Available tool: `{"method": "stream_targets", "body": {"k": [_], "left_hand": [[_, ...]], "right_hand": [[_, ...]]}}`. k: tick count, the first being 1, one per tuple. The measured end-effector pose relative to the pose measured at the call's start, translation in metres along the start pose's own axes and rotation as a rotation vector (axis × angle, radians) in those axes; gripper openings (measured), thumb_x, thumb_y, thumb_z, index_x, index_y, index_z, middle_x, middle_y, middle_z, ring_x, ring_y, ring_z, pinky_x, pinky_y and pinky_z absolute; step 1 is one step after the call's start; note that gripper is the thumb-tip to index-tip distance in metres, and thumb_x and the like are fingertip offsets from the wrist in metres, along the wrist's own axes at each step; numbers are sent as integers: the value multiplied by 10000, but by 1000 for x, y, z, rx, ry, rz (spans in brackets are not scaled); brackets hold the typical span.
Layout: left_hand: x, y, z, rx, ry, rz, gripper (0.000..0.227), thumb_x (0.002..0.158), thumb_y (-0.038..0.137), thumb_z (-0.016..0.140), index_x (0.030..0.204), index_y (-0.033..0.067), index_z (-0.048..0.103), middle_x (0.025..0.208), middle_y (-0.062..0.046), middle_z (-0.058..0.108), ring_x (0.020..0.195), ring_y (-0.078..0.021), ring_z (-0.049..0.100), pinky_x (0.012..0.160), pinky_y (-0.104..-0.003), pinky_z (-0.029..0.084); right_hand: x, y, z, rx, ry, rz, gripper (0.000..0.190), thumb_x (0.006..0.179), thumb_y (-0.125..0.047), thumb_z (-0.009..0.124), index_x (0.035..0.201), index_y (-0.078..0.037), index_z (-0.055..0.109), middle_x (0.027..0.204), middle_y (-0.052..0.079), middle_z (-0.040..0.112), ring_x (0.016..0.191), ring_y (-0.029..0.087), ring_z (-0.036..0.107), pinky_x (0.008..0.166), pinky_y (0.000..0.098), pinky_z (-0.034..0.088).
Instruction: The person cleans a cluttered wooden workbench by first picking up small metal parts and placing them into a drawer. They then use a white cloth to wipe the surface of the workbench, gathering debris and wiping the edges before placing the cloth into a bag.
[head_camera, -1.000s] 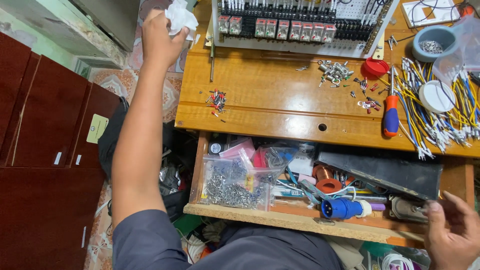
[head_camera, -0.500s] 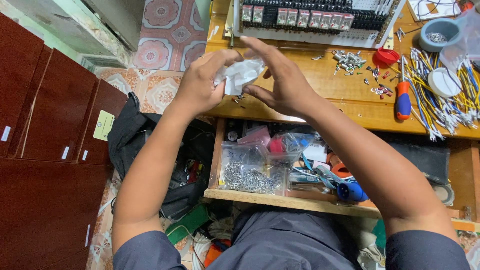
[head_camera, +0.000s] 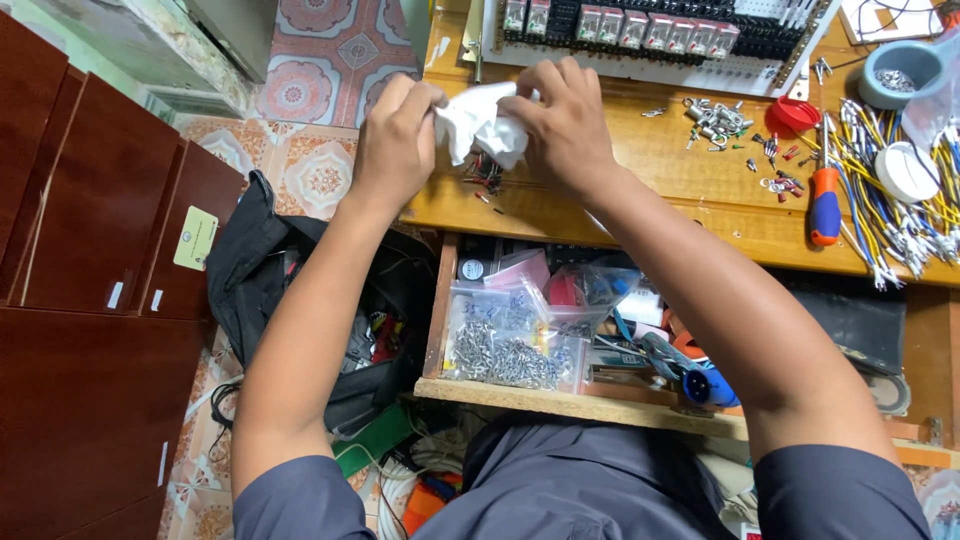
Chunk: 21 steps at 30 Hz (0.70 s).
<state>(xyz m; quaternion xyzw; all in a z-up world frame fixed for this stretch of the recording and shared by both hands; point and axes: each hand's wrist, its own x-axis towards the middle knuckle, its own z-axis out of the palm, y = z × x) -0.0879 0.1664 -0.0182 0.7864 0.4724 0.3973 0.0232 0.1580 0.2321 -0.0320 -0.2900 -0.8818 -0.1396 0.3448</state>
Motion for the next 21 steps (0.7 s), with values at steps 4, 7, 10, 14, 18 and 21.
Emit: {"method": "stream_targets", "body": {"k": [4, 7, 10, 14, 18, 21], "left_hand": [[1, -4, 3, 183, -181, -21, 179, 993, -117, 510, 1088, 11, 591, 922, -132, 463, 741, -281, 486, 483, -347, 409], [-6, -3, 5, 253, -438, -84, 162, 982, -35, 580, 1134, 17, 595, 995, -161, 483, 889, -345, 539, 637, -479, 478], [-11, 3, -4, 163, -467, -114, 279, 967, -83, 547, 1233, -34, 615, 1016, -158, 472, 708, -340, 531, 539, -499, 452], [-11, 6, -7, 123, -494, -116, 349, 881, -82, 629, 1229, -49, 622, 1275, -153, 480, 851, -388, 605, 633, -534, 518], [-3, 25, -10, 89, -672, -301, 432, 905, -51, 522, 1332, -56, 586, 1251, -156, 479, 951, -363, 596, 827, -506, 524], [-8, 31, -9, 9, -658, -322, 489, 819, -77, 537, 1302, -134, 593, 1164, -164, 453, 911, -359, 612, 786, -456, 547]], "right_hand": [[5, 16, 14, -128, -26, -151, 227, 1005, -446, 785, 1063, -229, 810, 1035, 36, 540, 974, 213, 503, 707, 335, 402], [-5, 22, 27, -30, -288, -186, 276, 1056, -415, 643, 1217, -240, 784, 1093, 41, 556, 996, 205, 506, 800, 339, 462], [4, -1, -5, 304, -627, 26, 541, 892, -196, 669, 1421, -95, 614, 1236, 153, 530, 1080, 327, 500, 873, 476, 497], [15, -12, -23, 449, -700, 98, 730, 788, -55, 661, 1499, -61, 494, 1326, 170, 485, 1061, 401, 580, 823, 492, 516], [24, -18, -30, 419, -968, 120, 720, 809, -136, 676, 1497, -31, 491, 1324, 139, 458, 984, 298, 637, 890, 420, 561], [24, -28, -40, 411, -1020, 145, 720, 736, -189, 708, 1417, -33, 538, 1317, 181, 446, 966, 399, 685, 900, 480, 594]]}}
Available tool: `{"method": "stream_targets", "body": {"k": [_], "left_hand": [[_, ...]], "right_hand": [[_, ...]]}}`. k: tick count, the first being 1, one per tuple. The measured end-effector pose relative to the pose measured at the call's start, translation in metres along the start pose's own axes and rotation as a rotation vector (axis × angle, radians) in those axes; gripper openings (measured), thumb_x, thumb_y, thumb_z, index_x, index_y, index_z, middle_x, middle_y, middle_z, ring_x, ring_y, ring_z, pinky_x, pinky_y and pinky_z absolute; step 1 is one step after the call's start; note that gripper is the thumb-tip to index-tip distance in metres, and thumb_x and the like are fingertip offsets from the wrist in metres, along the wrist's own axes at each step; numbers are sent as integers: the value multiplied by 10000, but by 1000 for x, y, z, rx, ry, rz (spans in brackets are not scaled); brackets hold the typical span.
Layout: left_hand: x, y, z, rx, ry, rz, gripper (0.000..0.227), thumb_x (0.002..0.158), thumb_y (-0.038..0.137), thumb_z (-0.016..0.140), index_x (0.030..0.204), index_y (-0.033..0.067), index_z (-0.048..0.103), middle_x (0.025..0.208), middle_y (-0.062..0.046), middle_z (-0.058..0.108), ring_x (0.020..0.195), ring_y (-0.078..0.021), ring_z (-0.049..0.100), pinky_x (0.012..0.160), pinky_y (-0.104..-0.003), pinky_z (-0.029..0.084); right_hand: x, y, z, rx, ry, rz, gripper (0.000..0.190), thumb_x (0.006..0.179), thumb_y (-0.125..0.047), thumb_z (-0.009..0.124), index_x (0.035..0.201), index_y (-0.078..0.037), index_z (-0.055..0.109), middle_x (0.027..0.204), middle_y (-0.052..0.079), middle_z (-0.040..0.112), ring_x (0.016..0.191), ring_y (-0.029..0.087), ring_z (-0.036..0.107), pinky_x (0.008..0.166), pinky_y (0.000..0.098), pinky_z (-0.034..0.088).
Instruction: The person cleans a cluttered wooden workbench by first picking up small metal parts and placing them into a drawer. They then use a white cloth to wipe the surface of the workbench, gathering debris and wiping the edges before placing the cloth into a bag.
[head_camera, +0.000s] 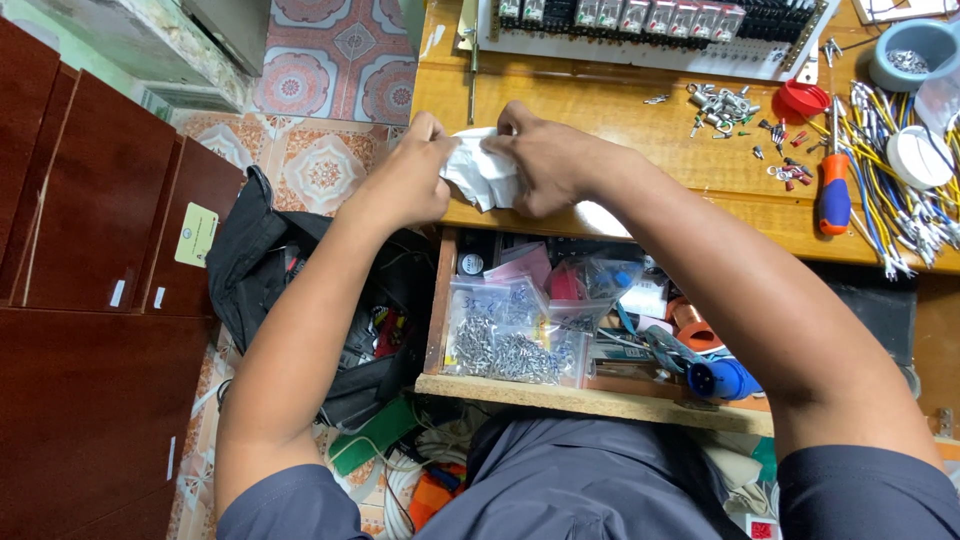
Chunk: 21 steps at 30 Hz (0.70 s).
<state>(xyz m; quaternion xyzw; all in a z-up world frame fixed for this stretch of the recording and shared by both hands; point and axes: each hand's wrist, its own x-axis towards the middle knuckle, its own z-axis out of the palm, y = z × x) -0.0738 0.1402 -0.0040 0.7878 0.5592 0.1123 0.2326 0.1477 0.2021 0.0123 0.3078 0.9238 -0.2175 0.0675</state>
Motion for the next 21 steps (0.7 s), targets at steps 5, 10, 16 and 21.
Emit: {"method": "stream_targets", "body": {"k": [5, 10, 16, 21], "left_hand": [[0, 5, -5, -95, 16, 59, 554, 727, 0, 705, 1253, -166, 651, 1077, -209, 503, 927, -383, 653, 740, -451, 571], [-4, 18, -28, -219, -188, -43, 695, 813, 144, 774, 1450, -40, 566, 1186, -243, 617, 1005, -339, 660, 793, -450, 531], [13, 16, -1, -120, -20, -69, 247, 886, 84, 638, 1071, 153, 786, 897, -119, 789, 1014, -408, 723, 868, -529, 550], [29, -4, 24, -35, 170, -132, 320, 798, 97, 746, 1102, 198, 741, 853, -69, 777, 973, -323, 745, 846, -472, 568]], "right_hand": [[-11, -19, -2, -30, 11, 82, 628, 782, -281, 821, 1320, -11, 643, 1274, 219, 499, 1020, 485, 713, 899, 510, 612], [-3, -12, 25, -52, 132, 110, 744, 769, -382, 888, 1341, 4, 610, 1233, 191, 496, 978, 482, 715, 881, 529, 617], [15, -2, 47, -45, 329, 15, 552, 774, -242, 887, 1159, 67, 639, 1063, 213, 583, 881, 496, 720, 805, 536, 626], [19, -10, 48, -114, 391, 49, 682, 715, -340, 927, 1189, 21, 595, 1048, 175, 621, 890, 427, 745, 795, 471, 635]]}}
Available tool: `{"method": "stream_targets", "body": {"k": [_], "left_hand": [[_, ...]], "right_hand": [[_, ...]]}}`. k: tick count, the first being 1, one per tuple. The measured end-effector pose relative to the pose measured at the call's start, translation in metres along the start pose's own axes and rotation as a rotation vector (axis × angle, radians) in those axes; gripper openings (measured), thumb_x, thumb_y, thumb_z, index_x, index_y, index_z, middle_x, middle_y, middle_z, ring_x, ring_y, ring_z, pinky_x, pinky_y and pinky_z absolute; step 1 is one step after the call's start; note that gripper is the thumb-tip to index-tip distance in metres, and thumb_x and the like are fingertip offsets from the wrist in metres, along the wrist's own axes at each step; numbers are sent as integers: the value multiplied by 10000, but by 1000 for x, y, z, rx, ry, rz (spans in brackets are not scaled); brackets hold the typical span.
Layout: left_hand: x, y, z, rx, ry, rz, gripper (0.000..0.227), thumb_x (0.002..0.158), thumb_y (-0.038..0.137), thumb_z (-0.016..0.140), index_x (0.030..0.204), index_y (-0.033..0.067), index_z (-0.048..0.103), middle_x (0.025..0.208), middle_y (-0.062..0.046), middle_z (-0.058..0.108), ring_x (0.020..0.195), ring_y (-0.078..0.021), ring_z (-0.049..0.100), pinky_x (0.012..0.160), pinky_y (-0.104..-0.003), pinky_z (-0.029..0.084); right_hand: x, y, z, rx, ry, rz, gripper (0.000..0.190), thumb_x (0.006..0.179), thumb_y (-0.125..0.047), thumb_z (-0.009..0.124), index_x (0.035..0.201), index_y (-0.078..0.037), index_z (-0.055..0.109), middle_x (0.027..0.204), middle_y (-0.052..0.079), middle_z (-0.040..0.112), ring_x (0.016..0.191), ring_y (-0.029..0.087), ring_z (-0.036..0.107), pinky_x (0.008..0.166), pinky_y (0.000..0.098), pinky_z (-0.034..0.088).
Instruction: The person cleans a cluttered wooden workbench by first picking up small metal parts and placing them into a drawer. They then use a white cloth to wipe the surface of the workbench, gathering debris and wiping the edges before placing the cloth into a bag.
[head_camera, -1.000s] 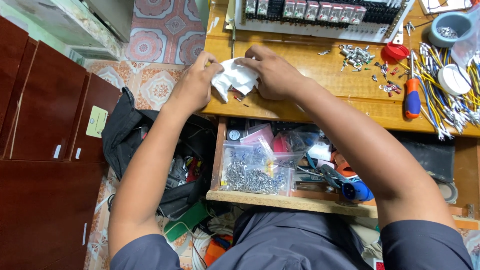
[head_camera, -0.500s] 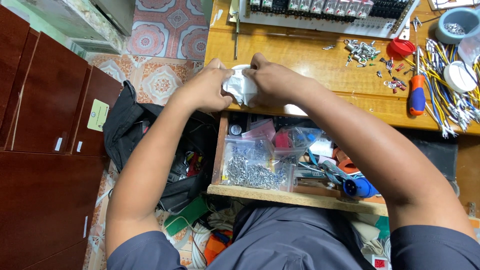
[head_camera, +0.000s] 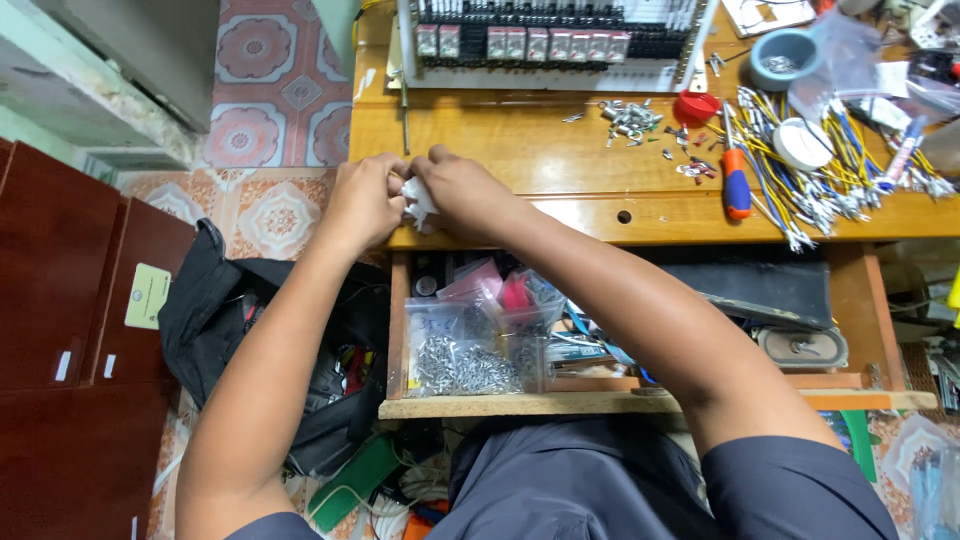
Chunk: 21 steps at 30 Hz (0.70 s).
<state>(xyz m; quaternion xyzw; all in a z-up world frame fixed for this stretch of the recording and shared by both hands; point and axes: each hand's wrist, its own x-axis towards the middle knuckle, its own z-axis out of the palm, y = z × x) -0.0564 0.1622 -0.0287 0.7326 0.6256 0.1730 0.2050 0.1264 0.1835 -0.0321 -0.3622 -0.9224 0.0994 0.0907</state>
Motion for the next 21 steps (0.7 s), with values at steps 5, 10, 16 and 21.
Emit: {"method": "stream_targets", "body": {"k": [5, 10, 16, 21], "left_hand": [[-13, 4, 2, 0, 112, -67, 407, 735, 38, 736, 1100, 178, 625, 772, -18, 771, 890, -306, 756, 848, -461, 565], [-27, -2, 20, -100, 289, 2, 339, 757, 36, 705, 1060, 161, 617, 720, -16, 754, 749, -248, 753, 752, -403, 578], [-71, 45, -25, -344, 66, -81, 599, 915, 3, 628, 1471, 209, 549, 1089, -215, 758, 913, -373, 757, 780, -455, 624], [-90, 23, -7, -614, 192, -15, 494, 954, 9, 668, 1430, 71, 555, 1119, -292, 717, 933, -349, 745, 757, -425, 629]], "right_hand": [[2, -9, -4, -42, -45, 13, 657, 698, -366, 938, 1160, -7, 640, 1052, 159, 625, 879, 394, 755, 805, 461, 633], [8, -5, 9, 34, -45, 26, 574, 748, -294, 915, 1191, -28, 665, 1049, 164, 629, 893, 413, 746, 809, 500, 621], [11, -7, 16, -29, -56, 19, 475, 786, -310, 875, 1189, -120, 709, 1044, 140, 637, 901, 372, 753, 801, 479, 619], [12, -10, 10, -88, -47, 29, 397, 819, -271, 842, 1173, -133, 725, 1010, 142, 654, 870, 346, 760, 763, 470, 625]]}}
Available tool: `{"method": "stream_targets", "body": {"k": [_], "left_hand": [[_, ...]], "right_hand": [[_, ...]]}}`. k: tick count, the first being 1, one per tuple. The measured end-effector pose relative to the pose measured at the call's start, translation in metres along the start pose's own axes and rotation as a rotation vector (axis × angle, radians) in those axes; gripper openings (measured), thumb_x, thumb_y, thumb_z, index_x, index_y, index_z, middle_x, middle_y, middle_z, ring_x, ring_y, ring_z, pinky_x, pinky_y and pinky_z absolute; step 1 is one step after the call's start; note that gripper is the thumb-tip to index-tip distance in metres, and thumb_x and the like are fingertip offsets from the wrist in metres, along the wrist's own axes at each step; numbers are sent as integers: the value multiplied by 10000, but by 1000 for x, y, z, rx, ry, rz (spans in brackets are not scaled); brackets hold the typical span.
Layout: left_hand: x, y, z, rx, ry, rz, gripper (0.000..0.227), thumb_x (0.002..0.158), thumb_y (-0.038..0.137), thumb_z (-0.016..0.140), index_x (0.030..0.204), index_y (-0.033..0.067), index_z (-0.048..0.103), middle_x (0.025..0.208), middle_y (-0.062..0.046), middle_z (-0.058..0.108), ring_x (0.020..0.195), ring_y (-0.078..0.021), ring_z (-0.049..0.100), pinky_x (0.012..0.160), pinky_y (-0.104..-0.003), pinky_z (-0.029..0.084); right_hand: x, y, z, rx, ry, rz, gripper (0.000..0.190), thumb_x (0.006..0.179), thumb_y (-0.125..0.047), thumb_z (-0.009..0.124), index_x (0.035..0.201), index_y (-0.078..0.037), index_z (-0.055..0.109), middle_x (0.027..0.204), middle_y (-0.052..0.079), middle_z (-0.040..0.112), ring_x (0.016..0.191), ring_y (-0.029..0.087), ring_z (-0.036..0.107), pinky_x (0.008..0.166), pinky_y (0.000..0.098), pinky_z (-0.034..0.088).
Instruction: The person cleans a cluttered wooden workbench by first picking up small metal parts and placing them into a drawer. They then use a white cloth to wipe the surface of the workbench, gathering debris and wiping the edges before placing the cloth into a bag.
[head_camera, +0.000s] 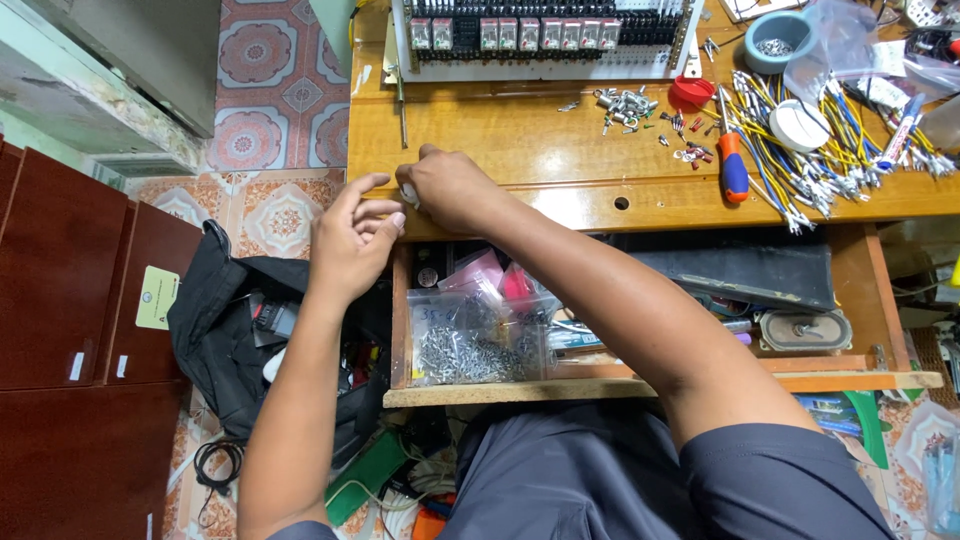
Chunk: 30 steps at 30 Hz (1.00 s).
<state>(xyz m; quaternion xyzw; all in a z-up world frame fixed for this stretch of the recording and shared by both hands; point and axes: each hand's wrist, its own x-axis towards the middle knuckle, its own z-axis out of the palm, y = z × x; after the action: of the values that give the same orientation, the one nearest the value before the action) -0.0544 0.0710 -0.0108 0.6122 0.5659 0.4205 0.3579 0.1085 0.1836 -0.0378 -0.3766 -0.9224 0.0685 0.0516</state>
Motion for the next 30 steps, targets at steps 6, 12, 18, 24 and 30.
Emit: {"method": "stream_targets", "body": {"k": [6, 12, 18, 24, 30], "left_hand": [[-26, -13, -14, -173, 77, 58, 445, 989, 105, 702, 1404, 54, 549, 1050, -193, 743, 824, -199, 747, 690, -292, 619], [-39, -19, -24, -274, 116, 64, 450, 967, 97, 745, 1381, 56, 575, 1001, -164, 753, 774, -178, 745, 702, -271, 625], [-32, -14, -26, -289, 99, 30, 406, 961, 125, 742, 1324, 30, 589, 976, -150, 743, 770, -167, 741, 724, -253, 619], [-16, 4, -8, -232, 13, -20, 402, 941, 137, 719, 1299, 2, 596, 1092, -140, 705, 958, -195, 730, 848, -266, 650], [9, 6, 31, -435, -120, -104, 631, 905, 191, 725, 1431, -24, 452, 1305, -230, 609, 1009, -240, 738, 765, -290, 684]], "right_hand": [[14, 17, 46, -101, 61, 12, 323, 851, -227, 735, 1167, -161, 730, 914, 122, 668, 797, 318, 759, 696, 452, 625], [-6, 15, 10, 72, 67, 110, 374, 792, -155, 720, 1164, -187, 741, 887, 137, 693, 869, 378, 753, 767, 480, 615], [-32, 17, -35, 704, 20, 356, 242, 862, -71, 732, 1077, -182, 719, 992, 99, 748, 889, 251, 690, 741, 347, 561], [-38, 35, -31, 1534, 252, 408, 210, 924, 90, 652, 1018, -98, 660, 1023, 143, 727, 811, 216, 754, 637, 291, 644], [-45, 44, -16, 2075, 422, 340, 281, 914, 89, 706, 1139, -55, 619, 1014, 120, 672, 801, 207, 664, 575, 284, 586]]}}
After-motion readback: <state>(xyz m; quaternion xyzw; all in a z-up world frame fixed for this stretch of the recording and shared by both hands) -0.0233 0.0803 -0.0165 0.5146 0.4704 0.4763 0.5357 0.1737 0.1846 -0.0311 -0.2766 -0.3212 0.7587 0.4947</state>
